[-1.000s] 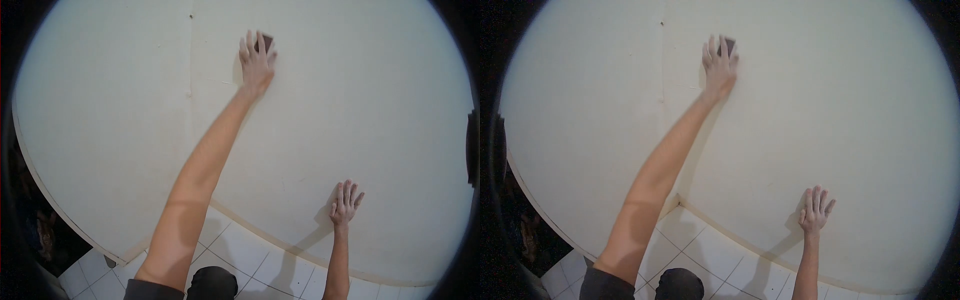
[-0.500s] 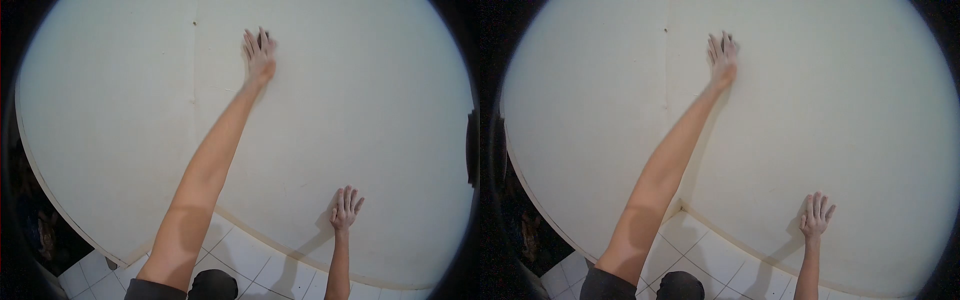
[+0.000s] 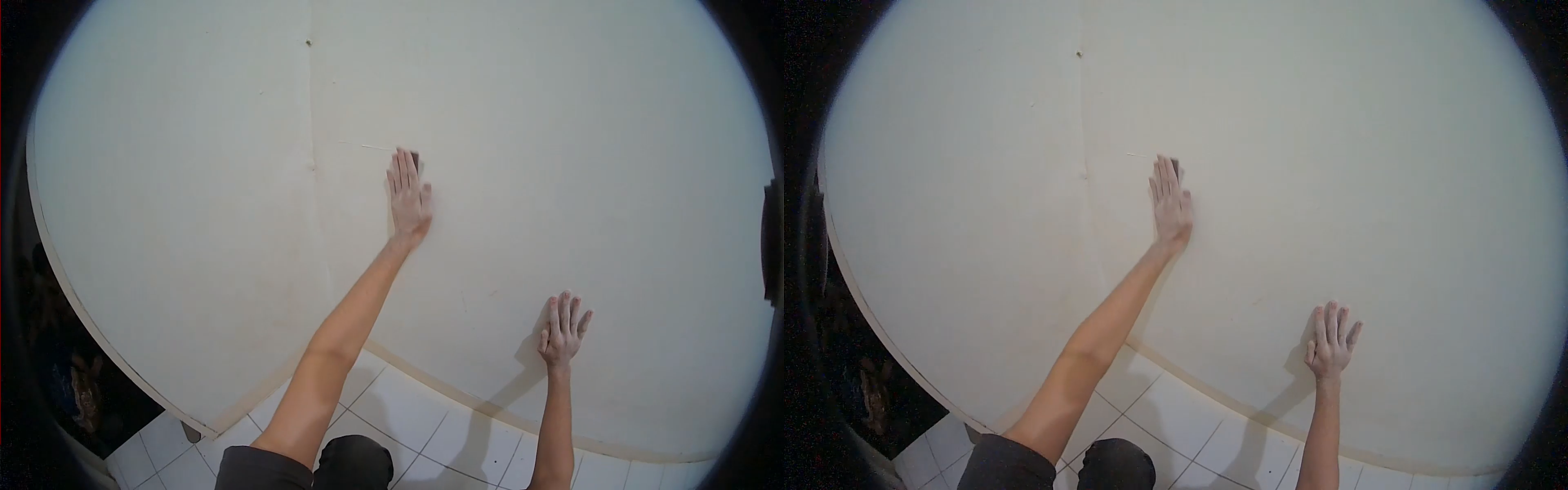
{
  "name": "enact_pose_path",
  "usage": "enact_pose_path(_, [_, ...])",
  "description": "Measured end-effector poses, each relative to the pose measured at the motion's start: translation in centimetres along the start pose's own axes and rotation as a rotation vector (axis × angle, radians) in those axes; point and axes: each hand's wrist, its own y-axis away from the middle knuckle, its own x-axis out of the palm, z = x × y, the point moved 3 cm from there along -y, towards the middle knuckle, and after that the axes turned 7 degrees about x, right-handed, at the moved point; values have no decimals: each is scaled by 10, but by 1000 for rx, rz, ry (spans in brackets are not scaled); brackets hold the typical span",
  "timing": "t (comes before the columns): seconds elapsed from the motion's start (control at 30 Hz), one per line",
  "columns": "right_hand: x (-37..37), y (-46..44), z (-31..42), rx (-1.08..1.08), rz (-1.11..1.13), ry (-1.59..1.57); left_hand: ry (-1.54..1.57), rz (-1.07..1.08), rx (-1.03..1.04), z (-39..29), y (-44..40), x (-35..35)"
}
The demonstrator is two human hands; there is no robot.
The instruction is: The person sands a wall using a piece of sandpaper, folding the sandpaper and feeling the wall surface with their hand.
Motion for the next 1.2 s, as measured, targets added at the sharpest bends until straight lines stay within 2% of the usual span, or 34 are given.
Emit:
enact_pose_path(0.17, [-2, -3, -1, -2, 6, -5, 35, -144, -50, 22, -159, -10])
enact_pose_path(0.3, [0, -1, -1, -4, -5, -23, 79, -118, -5, 24, -195, -17])
enact_pose_path(0.37, [1, 0, 0, -14, -15, -18, 82, -94, 86, 24, -152, -15])
enact_pose_path(0.43, [3, 0, -1, -13, -19, -14, 2, -48, 155, 21, -75, -3])
enact_pose_path(0.57, [1, 3, -3, -6, -8, -13, -41, 164, 33, 14, 141, 33])
enact_pose_path(0.6, [1, 4, -3, -8, -14, -14, 13, 155, -37, 7, 188, 38])
enact_pose_path(0.67, [2, 6, -5, 5, -12, -17, 57, 93, -152, -7, 218, 48])
enact_pose_path(0.77, [1, 0, -5, -6, -36, -3, 82, -95, -289, -21, 184, 53])
enact_pose_path(0.87, [-2, -5, 0, -2, -42, 1, 51, -238, -333, 0, 62, 44])
enact_pose_path(0.93, [-9, -7, 1, -10, -47, 1, 70, -235, -339, 15, -36, 13])
enact_pose_path(0.97, [-9, -8, 3, -14, -55, -3, -28, -242, -204, 53, -74, 27])
enact_pose_path(1.03, [-7, -6, 2, -17, -54, -11, 205, -243, -256, 32, -128, -9])
enact_pose_path(1.13, [-4, -3, 2, -3, -47, -15, 124, -116, -94, 34, -129, -16])
enact_pose_path(1.2, [-5, -4, 2, 0, -48, -17, 99, -153, -96, 32, -83, -7])
